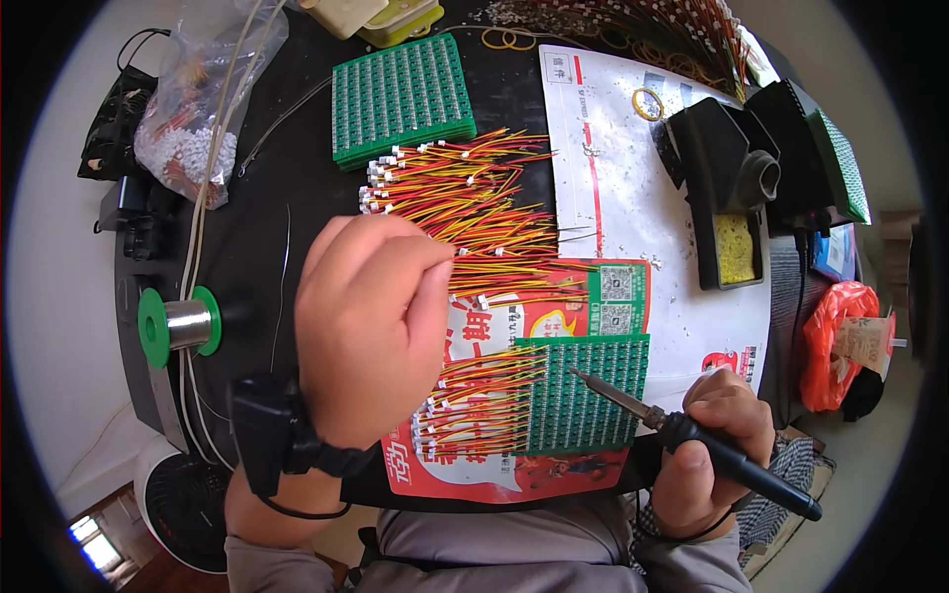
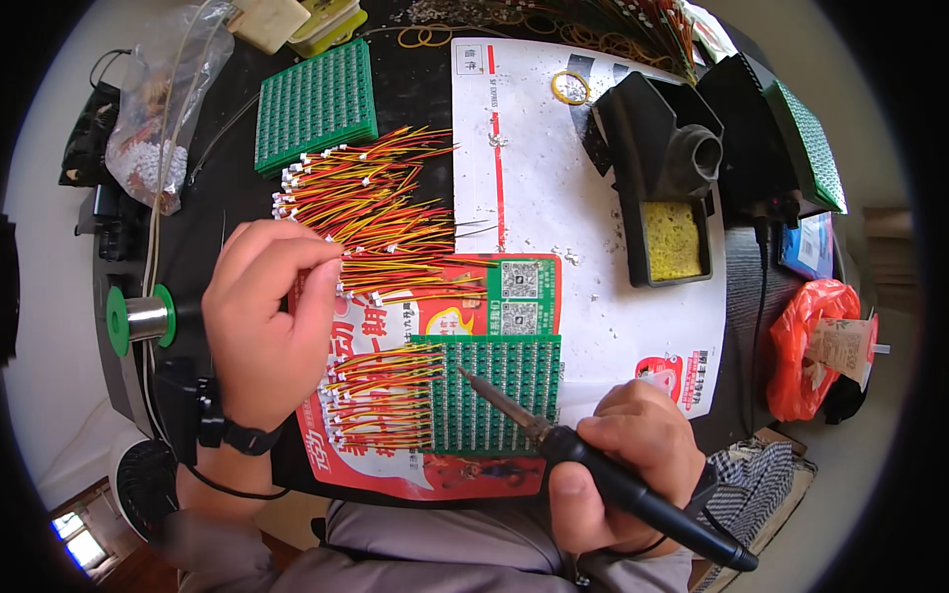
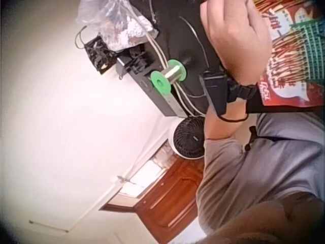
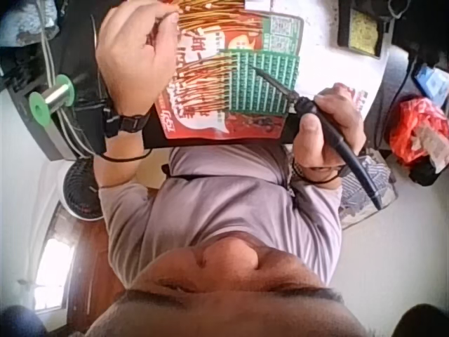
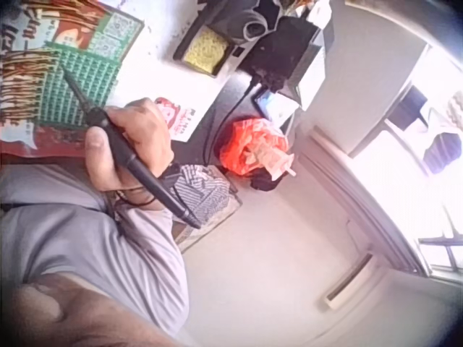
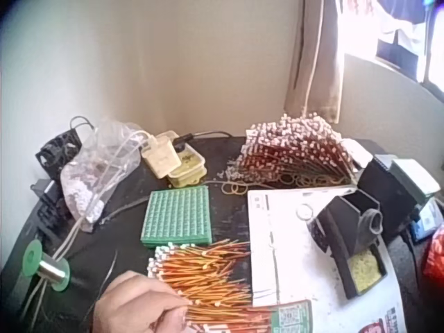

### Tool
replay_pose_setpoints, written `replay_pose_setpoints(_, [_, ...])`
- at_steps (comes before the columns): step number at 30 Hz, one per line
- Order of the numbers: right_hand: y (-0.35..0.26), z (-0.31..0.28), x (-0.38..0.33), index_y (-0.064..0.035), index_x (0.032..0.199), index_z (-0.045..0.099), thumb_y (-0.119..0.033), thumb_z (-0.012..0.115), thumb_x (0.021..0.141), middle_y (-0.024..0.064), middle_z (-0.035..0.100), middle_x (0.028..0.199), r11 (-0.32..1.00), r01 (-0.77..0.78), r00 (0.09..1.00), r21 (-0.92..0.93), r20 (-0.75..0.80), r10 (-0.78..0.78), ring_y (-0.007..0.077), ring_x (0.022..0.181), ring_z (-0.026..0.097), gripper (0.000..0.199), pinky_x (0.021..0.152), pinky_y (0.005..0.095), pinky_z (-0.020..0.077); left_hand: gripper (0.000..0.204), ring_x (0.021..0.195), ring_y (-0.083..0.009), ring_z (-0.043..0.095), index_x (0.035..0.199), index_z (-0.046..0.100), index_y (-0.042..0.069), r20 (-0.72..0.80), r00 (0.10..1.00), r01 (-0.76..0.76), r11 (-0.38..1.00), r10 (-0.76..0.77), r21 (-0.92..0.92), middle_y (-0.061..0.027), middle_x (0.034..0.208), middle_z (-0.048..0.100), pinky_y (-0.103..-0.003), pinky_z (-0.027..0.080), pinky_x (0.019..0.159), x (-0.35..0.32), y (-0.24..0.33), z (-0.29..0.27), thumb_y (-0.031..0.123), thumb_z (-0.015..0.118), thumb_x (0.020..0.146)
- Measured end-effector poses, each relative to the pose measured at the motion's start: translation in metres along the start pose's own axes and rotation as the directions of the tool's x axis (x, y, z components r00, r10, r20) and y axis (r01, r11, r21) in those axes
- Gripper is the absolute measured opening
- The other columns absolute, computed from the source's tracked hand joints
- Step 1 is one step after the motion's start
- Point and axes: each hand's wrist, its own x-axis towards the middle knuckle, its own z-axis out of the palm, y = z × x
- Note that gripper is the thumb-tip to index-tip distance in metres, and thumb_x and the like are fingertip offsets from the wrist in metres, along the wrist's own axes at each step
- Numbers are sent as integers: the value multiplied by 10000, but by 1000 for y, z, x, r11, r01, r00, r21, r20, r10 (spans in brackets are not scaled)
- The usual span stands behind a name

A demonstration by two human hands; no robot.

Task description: Soldering wire leads and components onto a printed circuit board at an electronics workstation.

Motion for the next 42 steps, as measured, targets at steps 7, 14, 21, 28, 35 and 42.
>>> replay_pose_setpoints(7, [2,0,0,28,990,596,-161,750,807,93,579,673,1000,5,1000,12,-5,-5,193,540,503,305,514,342,400,93,839,-95,636,1002,603,-45,196,866,471,619,-460,-628,-92,951,664,-233,508,740,-14,31,-28,-76,586,916])
replay_pose_setpoints(14, [6,0,-1,27,986,598,-180,764,797,90,570,651,998,39,999,39,-20,-38,186,517,491,325,498,341,393,338,842,-106,614,1316,610,-98,302,881,471,613,-364,-634,-97,1023,643,-222,503,727,-23,24,-32,-18,542,995])
replay_pose_setpoints(21, [4,1,0,20,988,597,-186,763,804,86,569,654,999,25,1000,25,-5,-25,187,523,496,323,500,341,394,286,866,-133,670,1274,643,-87,378,835,503,276,-401,-819,-135,1055,675,-243,551,702,-31,28,-25,-22,535,1016])
replay_pose_setpoints(28, [3,0,0,15,991,593,-191,762,816,86,572,660,1000,15,1000,13,-2,-15,186,529,498,319,501,342,393,150,840,-175,649,1100,583,-24,477,784,551,92,-397,-829,-154,1028,638,-279,547,642,-28,30,-28,101,585,1018])
replay_pose_setpoints(35, [4,1,2,22,990,594,-170,764,813,86,572,658,999,43,999,27,27,-44,188,522,497,312,497,341,394,149,913,-171,659,1095,585,-33,320,905,424,522,-282,-740,-163,1075,622,-278,558,820,-30,30,-27,17,618,959])
replay_pose_setpoints(42, [5,0,3,30,975,595,-158,767,802,87,568,653,998,57,996,23,65,-59,192,515,498,308,492,337,401,142,901,-151,672,990,674,-47,445,784,599,336,-433,-727,-155,1044,663,-263,542,773,-29,51,-29,-89,717,861])
